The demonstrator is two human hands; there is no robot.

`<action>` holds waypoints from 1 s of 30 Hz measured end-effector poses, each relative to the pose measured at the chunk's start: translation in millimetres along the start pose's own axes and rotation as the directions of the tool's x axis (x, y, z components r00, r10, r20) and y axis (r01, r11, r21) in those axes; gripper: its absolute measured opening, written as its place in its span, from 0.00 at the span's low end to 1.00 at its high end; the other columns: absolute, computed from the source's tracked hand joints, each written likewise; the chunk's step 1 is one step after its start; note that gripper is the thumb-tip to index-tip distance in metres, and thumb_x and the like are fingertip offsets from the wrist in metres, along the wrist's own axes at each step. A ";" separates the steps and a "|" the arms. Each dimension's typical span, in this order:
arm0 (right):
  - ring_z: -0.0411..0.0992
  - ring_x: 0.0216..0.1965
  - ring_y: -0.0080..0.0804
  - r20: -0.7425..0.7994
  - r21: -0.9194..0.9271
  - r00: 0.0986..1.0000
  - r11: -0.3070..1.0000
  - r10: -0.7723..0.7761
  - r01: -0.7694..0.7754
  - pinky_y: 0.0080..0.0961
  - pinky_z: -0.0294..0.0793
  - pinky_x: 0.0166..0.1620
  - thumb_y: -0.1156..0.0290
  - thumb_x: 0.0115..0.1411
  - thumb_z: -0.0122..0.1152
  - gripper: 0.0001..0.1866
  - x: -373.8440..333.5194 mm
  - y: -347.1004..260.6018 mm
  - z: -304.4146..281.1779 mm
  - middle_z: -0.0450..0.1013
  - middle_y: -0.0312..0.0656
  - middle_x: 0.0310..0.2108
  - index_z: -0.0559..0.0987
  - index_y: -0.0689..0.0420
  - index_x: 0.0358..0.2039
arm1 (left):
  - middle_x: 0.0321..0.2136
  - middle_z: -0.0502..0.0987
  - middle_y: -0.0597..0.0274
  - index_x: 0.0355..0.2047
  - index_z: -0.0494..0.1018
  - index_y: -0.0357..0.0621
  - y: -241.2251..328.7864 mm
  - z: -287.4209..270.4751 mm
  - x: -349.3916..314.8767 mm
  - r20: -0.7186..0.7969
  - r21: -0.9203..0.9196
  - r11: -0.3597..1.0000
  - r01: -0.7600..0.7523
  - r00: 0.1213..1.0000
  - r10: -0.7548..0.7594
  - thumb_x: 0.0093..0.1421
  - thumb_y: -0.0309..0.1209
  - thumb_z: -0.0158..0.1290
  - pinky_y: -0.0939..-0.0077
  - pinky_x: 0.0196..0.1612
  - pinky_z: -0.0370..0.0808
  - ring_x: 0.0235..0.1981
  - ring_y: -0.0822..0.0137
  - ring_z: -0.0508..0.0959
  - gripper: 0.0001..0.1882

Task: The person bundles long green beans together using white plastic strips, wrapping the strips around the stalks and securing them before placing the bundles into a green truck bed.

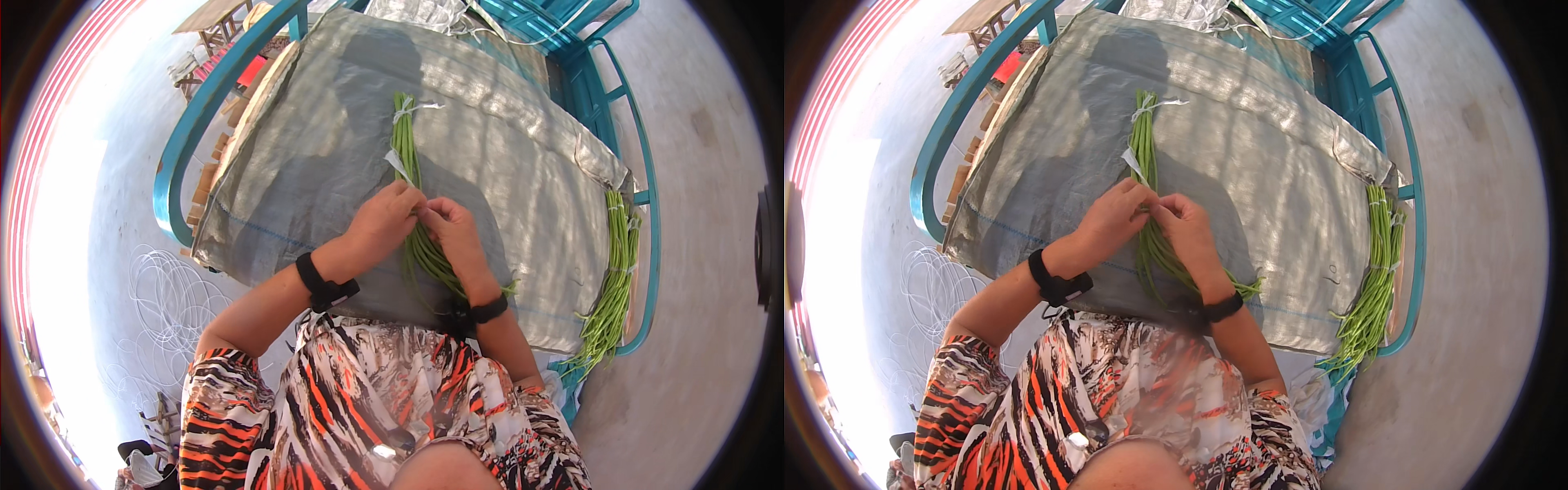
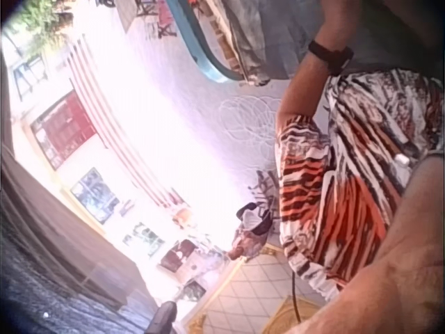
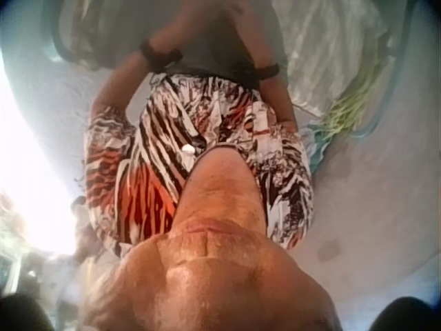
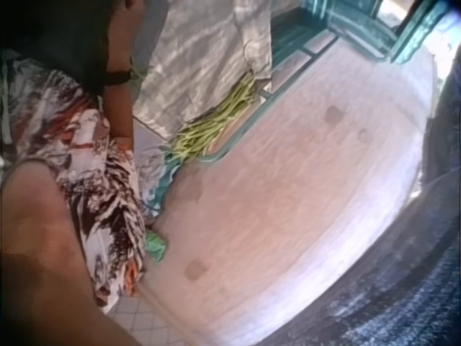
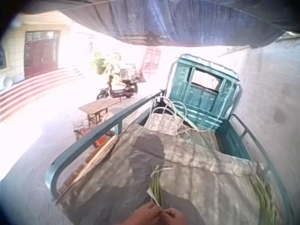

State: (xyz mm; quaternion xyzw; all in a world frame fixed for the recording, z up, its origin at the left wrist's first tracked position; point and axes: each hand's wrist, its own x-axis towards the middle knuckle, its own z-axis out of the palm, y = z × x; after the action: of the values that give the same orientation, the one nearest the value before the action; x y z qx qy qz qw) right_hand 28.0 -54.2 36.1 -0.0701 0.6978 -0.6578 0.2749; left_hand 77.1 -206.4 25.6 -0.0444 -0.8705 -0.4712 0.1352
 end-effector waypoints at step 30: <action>0.71 0.30 0.32 0.087 -0.600 0.878 0.679 -0.470 0.423 0.24 0.70 0.35 0.78 0.54 0.59 0.05 -1.4 3.5 -2.7 0.69 0.42 0.30 0.76 0.60 0.33 | 0.27 0.72 0.50 0.28 0.68 0.39 -0.2 1.2 -1.4 0.040 0.086 0.985 0.150 0.987 -0.154 0.50 0.28 0.52 0.58 0.34 0.68 0.32 0.48 0.72 0.07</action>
State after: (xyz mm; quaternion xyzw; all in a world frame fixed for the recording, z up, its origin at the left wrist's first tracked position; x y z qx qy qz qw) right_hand 28.8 -50.8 33.1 -0.2973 0.8408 -0.4502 0.0431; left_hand 78.1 -205.5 24.5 0.0167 -0.8929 -0.4428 0.0802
